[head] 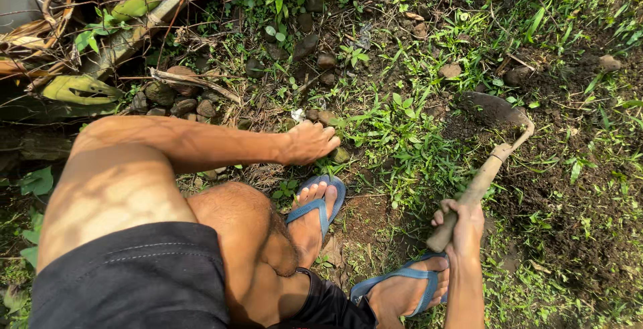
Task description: The person uses a hoe to loosen soil and remove weeds from a garden bed. They repeatedly strike the ground, pull up weeds by hand, and clear debris while working along a concrete border.
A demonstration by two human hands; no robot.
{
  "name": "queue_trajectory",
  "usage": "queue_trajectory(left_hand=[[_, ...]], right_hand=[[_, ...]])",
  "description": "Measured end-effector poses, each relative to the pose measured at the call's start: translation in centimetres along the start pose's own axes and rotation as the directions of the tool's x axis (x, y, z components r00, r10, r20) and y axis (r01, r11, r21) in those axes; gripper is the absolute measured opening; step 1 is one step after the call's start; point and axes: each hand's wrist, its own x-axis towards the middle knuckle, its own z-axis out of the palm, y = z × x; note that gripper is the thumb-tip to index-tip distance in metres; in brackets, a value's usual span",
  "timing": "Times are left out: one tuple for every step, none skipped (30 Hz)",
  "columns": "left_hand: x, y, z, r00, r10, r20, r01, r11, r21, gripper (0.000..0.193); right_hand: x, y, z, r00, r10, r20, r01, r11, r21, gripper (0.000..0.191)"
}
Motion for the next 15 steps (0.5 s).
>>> queue_trajectory(left_hand=[[-0.2, 0.0, 1.0, 0.998, 0.023, -0.052, -0.022, 1.000, 0.015, 0.029], [-0.3, -0.1, 1.7, 0.993, 0.046, -0.107, -0.043, 0.999, 0.032, 0.036], [-0.5, -0.5, 2.3, 0.992, 0.041, -0.121, -0.033, 0.997, 0.071, 0.035], [-0.6, -0.8, 2.7, 0.990, 0.043, -0.132, -0.029, 0.994, 0.106, 0.035], [-0.8, -1.1, 3.0, 0.988, 0.050, -0.146, -0.029, 0.990, 0.141, 0.034], [-1.0, -1.2, 3.1, 0.993, 0.027, -0.114, -0.012, 0.991, 0.136, 0.031], [-1.5, -1.3, 3.3, 0.997, 0.001, -0.074, 0.009, 0.991, 0.135, 0.028], [-1.8, -1.2, 3.3, 0.999, -0.022, -0.036, 0.026, 0.991, 0.134, 0.025], [-2.2, -1.3, 3.3, 0.998, -0.040, -0.048, 0.045, 0.992, 0.117, 0.027], [-2.6, -1.4, 3.2, 0.996, -0.058, -0.061, 0.064, 0.993, 0.100, 0.029], [-2.8, -1.4, 3.1, 0.994, -0.076, -0.077, 0.082, 0.994, 0.077, 0.031], [-2.9, -1.6, 2.8, 0.991, -0.105, -0.079, 0.109, 0.993, 0.045, 0.029], [-2.8, -1.8, 2.3, 0.988, -0.130, -0.083, 0.132, 0.991, 0.015, 0.027], [-2.5, -2.1, 1.7, 0.984, -0.155, -0.087, 0.154, 0.988, -0.014, 0.026], [-1.8, -2.4, 0.9, 0.986, -0.161, -0.054, 0.158, 0.986, -0.057, 0.026]], right_hand=[[-0.1, -0.3, 0.1, 0.997, 0.080, 0.024, -0.082, 0.989, 0.122, 0.012], [-0.1, -0.5, 0.2, 0.997, 0.075, 0.020, -0.077, 0.993, 0.086, 0.011], [-0.1, -0.7, 0.4, 0.997, 0.076, 0.017, -0.077, 0.996, 0.052, 0.011], [-0.2, -0.7, 0.5, 0.997, 0.080, 0.008, -0.080, 0.997, 0.020, 0.011], [-0.2, -0.7, 0.6, 0.997, 0.081, -0.012, -0.081, 0.997, 0.007, 0.011], [-0.2, -0.6, 0.7, 0.997, 0.078, -0.027, -0.078, 0.997, -0.011, 0.011], [-0.2, -0.4, 0.8, 0.996, 0.079, -0.037, -0.080, 0.997, -0.023, 0.011], [-0.2, -0.2, 0.7, 0.995, 0.083, -0.047, -0.084, 0.996, -0.026, 0.010], [-0.2, -0.1, 0.7, 0.995, 0.084, -0.058, -0.086, 0.996, -0.028, 0.010], [-0.2, 0.1, 0.7, 0.994, 0.086, -0.070, -0.088, 0.996, -0.029, 0.010], [-0.2, 0.2, 0.6, 0.995, 0.072, -0.065, -0.075, 0.996, -0.039, 0.010], [-0.3, 0.2, 0.6, 0.996, 0.058, -0.063, -0.061, 0.997, -0.048, 0.010], [-0.3, 0.0, 0.6, 0.997, 0.039, -0.064, -0.043, 0.997, -0.056, 0.010], [-0.4, -0.1, 0.7, 0.996, 0.023, -0.089, -0.030, 0.997, -0.067, 0.010], [-0.6, -0.3, 0.9, 0.994, 0.004, -0.109, -0.013, 0.997, -0.081, 0.010]])
